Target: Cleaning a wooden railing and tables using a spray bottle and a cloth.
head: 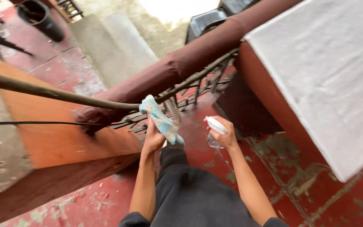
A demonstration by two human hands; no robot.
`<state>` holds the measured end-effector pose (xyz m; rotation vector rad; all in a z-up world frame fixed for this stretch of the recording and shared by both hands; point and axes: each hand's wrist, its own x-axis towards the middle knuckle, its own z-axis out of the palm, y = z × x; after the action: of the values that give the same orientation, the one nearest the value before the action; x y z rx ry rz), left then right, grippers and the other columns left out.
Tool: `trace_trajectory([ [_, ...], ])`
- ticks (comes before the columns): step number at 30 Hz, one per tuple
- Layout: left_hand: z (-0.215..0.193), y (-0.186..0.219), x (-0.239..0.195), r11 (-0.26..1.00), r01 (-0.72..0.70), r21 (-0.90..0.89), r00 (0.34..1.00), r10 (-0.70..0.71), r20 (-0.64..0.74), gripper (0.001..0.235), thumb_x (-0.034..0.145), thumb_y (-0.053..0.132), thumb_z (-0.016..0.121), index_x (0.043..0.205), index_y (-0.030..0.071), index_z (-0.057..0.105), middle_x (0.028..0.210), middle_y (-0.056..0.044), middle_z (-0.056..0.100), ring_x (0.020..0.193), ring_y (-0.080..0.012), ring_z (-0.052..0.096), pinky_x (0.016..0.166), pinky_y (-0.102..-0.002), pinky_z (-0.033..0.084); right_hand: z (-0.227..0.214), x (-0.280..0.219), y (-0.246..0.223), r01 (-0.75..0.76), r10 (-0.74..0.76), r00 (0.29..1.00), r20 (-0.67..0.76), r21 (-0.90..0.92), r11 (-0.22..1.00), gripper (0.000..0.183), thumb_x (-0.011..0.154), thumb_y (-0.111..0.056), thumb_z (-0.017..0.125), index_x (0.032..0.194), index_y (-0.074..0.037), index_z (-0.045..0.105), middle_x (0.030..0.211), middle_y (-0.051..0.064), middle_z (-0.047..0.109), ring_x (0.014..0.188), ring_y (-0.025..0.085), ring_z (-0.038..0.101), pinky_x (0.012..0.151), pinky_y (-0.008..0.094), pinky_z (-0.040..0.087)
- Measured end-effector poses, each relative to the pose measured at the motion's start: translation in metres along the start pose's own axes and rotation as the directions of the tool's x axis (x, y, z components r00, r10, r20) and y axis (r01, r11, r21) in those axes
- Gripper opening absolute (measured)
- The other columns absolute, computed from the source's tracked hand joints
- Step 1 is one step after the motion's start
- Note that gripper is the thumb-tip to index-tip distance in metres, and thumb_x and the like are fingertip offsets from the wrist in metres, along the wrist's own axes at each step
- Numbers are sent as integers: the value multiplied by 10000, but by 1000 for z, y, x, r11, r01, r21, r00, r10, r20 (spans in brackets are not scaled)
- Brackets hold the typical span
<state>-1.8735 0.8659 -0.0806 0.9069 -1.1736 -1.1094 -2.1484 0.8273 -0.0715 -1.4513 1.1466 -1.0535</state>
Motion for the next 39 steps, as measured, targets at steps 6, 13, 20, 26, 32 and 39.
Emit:
trace_trajectory([
  [6, -97, -38, 55, 995, -52, 90, 956, 75, -284, 1139, 664, -219, 703, 1605, 48, 120, 1506, -196, 357, 1305, -216, 371, 1193, -442, 286, 89, 102, 25, 26, -29, 999, -19, -178, 984, 387, 647, -215, 776, 1034, -204, 763, 850, 76, 684, 831, 171, 622, 802, 329, 491],
  [13, -105, -58, 121, 992, 32, 120, 913, 20, -408, 1210, 559, -251, 576, 1614, 92, 92, 1354, -100, 334, 1185, -198, 367, 1117, -350, 313, 106, 167, 68, -78, 85, 996, 2, -352, 933, 252, 677, -254, 767, 911, -220, 679, 789, 119, 626, 820, 318, 653, 794, 373, 481],
  [20, -23, -42, 204, 115, 394, 912, 912, -171, -372, 848, 730, 294, 596, 1546, 139, 424, 1586, -218, 382, 1497, -425, 261, 1176, -665, 5, 63, 215, 37, -54, 127, 963, 238, -289, 956, 340, 612, -207, 750, 949, -242, 725, 767, 54, 644, 796, 171, 617, 757, 308, 463],
  [26, 22, -105, 278, 91, 487, 869, 872, -115, -476, 706, 845, 471, 467, 1484, 173, 496, 1428, -142, 584, 1351, -334, 520, 1148, -603, 191, 11, 258, 10, 7, 91, 896, 435, -219, 976, 373, 595, -115, 706, 945, -223, 776, 713, 10, 632, 731, 113, 568, 712, 260, 448],
  [32, 47, -122, 248, 123, 410, 904, 869, 247, -428, 702, 822, 357, 519, 1493, 151, 509, 1455, -148, 555, 1383, -334, 483, 1189, -528, 240, -15, 288, 16, 82, 21, 848, 530, -170, 982, 383, 614, -97, 717, 982, -174, 790, 806, 80, 679, 795, 154, 589, 763, 301, 458],
  [39, 72, -144, 180, 93, 386, 918, 922, -69, -381, 1018, 750, 318, 509, 1675, 173, 109, 1733, -120, 42, 1579, -343, 6, 1249, -501, -42, -19, 289, 19, 19, -27, 805, 593, 20, 1000, 359, 628, -104, 734, 983, -120, 786, 847, 69, 729, 833, 129, 589, 779, 298, 466],
])
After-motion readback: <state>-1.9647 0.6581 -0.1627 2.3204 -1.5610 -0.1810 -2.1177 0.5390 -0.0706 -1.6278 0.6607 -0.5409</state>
